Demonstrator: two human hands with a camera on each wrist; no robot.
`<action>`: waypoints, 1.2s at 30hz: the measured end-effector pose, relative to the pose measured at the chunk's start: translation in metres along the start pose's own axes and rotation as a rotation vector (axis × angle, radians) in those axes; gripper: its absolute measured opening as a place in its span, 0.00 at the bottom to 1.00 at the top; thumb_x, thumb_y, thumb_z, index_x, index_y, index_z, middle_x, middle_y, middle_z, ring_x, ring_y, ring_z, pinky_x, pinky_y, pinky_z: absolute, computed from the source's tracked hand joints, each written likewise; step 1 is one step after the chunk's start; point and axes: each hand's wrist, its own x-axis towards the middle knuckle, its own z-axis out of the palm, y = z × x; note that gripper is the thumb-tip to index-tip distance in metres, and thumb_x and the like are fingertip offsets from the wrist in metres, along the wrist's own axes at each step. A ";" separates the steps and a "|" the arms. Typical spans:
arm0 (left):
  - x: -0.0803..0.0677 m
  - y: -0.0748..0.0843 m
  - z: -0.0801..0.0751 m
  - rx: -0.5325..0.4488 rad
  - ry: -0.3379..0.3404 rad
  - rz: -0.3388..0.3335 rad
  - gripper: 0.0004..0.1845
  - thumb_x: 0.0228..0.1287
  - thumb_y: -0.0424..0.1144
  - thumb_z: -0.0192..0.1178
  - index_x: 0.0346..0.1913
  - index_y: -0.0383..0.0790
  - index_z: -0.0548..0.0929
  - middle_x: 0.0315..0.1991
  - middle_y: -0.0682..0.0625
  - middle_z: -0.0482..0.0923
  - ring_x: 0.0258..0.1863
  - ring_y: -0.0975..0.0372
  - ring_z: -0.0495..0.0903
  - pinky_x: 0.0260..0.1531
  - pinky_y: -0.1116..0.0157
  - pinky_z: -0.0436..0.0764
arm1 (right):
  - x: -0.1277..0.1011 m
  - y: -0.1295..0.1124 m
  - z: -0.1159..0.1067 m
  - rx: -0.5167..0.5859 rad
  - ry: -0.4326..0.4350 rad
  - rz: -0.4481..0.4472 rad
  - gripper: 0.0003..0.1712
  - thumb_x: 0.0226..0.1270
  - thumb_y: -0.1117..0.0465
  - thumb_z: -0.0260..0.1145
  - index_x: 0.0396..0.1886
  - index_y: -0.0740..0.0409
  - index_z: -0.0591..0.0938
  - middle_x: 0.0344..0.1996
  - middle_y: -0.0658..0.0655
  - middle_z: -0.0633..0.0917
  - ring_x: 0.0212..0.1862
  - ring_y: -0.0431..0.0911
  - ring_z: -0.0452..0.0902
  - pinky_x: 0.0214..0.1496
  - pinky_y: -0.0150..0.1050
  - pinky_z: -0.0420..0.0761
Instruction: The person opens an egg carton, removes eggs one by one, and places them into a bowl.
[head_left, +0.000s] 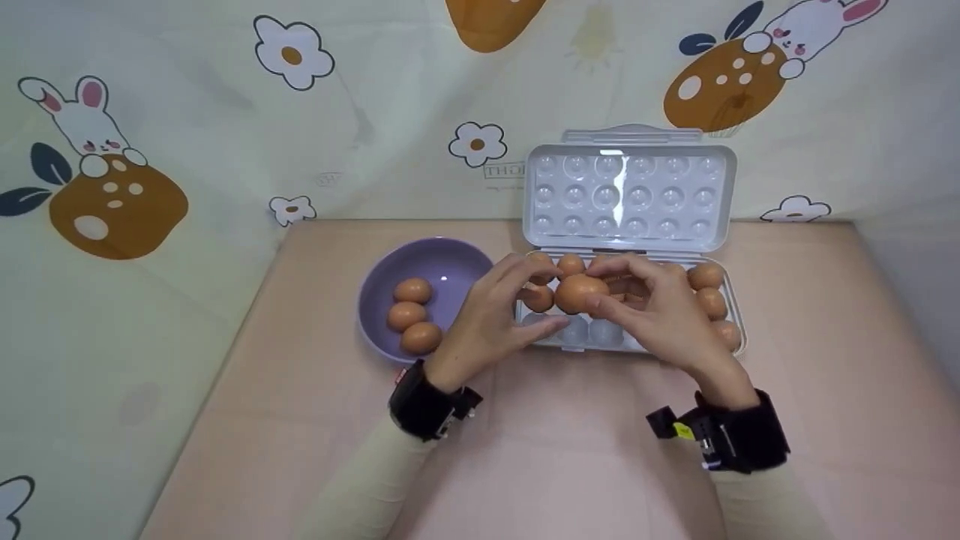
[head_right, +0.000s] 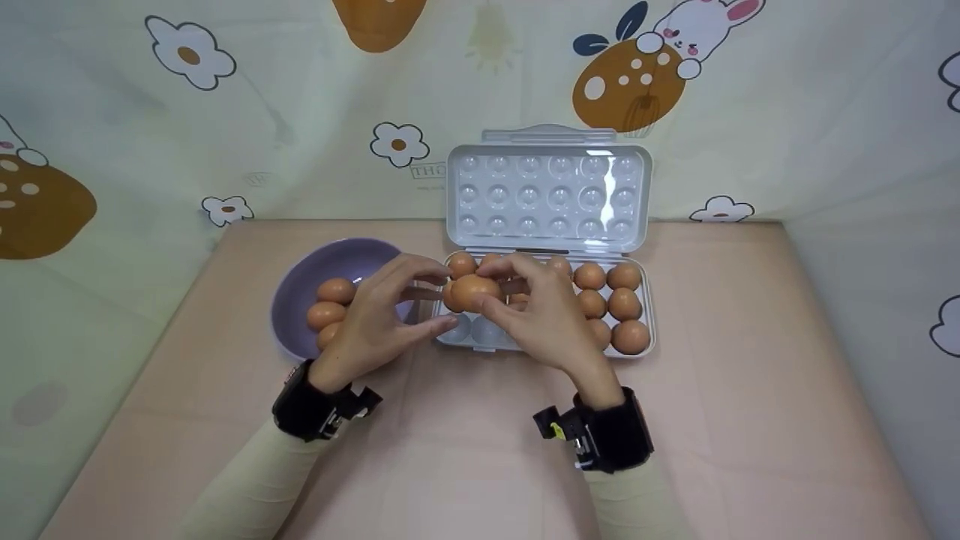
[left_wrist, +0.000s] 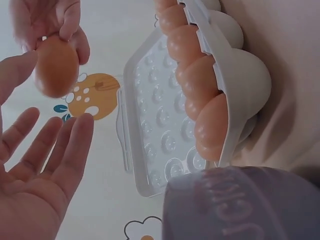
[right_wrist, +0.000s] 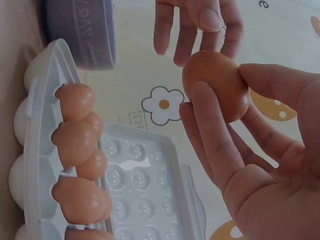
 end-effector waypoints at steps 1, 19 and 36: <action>0.000 0.001 0.001 -0.021 0.004 0.011 0.30 0.56 0.47 0.71 0.61 0.46 0.74 0.55 0.54 0.74 0.51 0.68 0.76 0.45 0.73 0.80 | 0.000 0.000 0.002 0.024 -0.010 -0.001 0.19 0.64 0.56 0.69 0.54 0.55 0.80 0.54 0.53 0.80 0.47 0.47 0.84 0.47 0.37 0.83; 0.000 0.006 0.004 -0.062 0.034 0.065 0.20 0.58 0.46 0.70 0.52 0.45 0.79 0.50 0.56 0.76 0.47 0.70 0.75 0.44 0.74 0.80 | -0.002 -0.007 0.009 0.099 -0.118 -0.012 0.19 0.65 0.57 0.69 0.55 0.53 0.78 0.54 0.53 0.78 0.53 0.48 0.81 0.51 0.39 0.82; 0.004 -0.009 -0.059 0.125 0.055 -0.019 0.19 0.55 0.45 0.72 0.49 0.45 0.81 0.47 0.56 0.77 0.44 0.70 0.76 0.41 0.74 0.80 | -0.005 -0.013 -0.012 0.023 0.015 -0.090 0.22 0.62 0.64 0.71 0.56 0.56 0.79 0.51 0.56 0.83 0.54 0.49 0.80 0.56 0.41 0.79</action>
